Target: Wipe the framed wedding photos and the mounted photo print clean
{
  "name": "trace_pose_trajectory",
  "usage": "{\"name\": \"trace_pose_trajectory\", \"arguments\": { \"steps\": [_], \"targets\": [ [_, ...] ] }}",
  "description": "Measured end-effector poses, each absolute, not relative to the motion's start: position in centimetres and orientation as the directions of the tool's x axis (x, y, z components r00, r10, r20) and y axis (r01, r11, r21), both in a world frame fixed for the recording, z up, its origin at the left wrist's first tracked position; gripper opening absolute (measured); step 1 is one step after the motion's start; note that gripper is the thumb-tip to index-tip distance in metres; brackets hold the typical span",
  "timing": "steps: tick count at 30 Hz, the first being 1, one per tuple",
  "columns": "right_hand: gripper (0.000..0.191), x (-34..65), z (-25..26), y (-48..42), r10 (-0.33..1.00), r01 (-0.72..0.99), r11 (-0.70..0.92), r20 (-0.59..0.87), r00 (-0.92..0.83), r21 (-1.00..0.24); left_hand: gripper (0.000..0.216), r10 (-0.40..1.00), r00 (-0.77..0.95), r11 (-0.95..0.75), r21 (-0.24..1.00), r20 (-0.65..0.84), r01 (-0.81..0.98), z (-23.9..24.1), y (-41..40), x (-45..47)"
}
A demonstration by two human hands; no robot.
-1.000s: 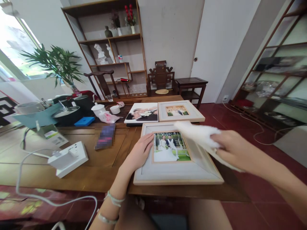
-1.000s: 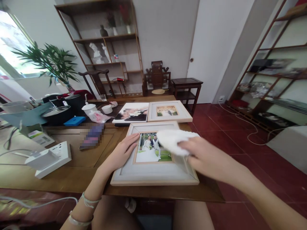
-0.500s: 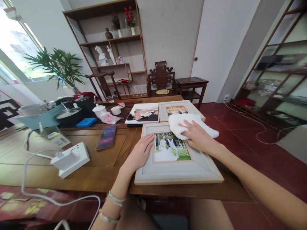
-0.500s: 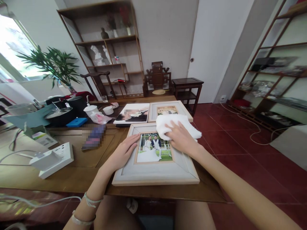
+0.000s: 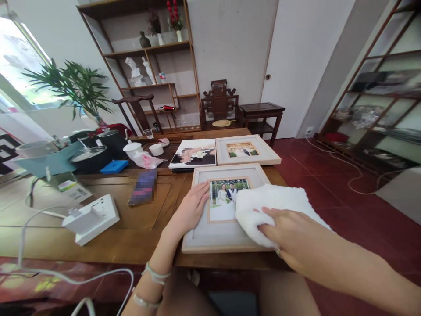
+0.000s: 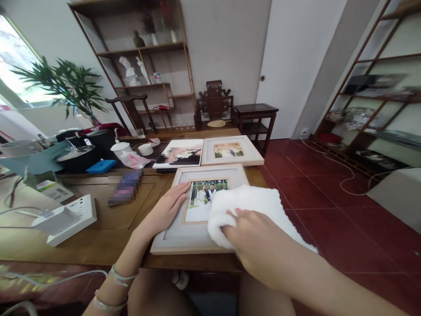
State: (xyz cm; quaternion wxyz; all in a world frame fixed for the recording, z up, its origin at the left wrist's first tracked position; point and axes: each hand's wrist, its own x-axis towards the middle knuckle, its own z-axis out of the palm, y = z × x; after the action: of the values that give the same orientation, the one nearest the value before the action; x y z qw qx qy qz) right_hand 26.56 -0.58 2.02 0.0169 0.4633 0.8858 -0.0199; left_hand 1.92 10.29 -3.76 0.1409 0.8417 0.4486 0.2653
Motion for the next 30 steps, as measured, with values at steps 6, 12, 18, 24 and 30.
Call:
{"name": "trace_pose_trajectory", "arguments": {
  "steps": [6, 12, 18, 24, 30],
  "targets": [
    [0.039, 27.4, 1.1, 6.3, 0.878, 0.883, 0.469, 0.111, -0.465, -0.006, 0.041, 0.819, 0.479, -0.574, 0.468, 0.316, 0.672, -3.7, 10.3, 1.7],
    [0.041, 28.0, -0.1, 11.8, 0.804, 0.825, 0.554, 0.187, -0.565, 0.111, 0.042, 0.824, 0.472, -0.567, 0.473, 0.314, 0.674, -3.8, 10.4, 1.7],
    [0.040, 26.8, 0.1, 7.9, 0.778, 0.782, 0.605, 0.098, -0.620, 0.148, 0.043, 0.834, 0.460, -0.551, 0.475, 0.304, 0.686, -3.9, 10.4, 1.9],
    [0.042, 26.2, 1.9, 0.1, 0.742, 0.742, 0.670, -0.023, -0.670, 0.027, 0.044, 0.842, 0.456, -0.539, 0.478, 0.289, 0.693, -4.0, 10.3, 1.8],
    [0.049, 25.2, 1.8, -1.8, 0.716, 0.716, 0.696, -0.029, -0.698, -0.056, 0.044, 0.839, 0.466, -0.544, 0.470, 0.282, 0.695, -3.8, 10.4, 1.8]
  ]
}}
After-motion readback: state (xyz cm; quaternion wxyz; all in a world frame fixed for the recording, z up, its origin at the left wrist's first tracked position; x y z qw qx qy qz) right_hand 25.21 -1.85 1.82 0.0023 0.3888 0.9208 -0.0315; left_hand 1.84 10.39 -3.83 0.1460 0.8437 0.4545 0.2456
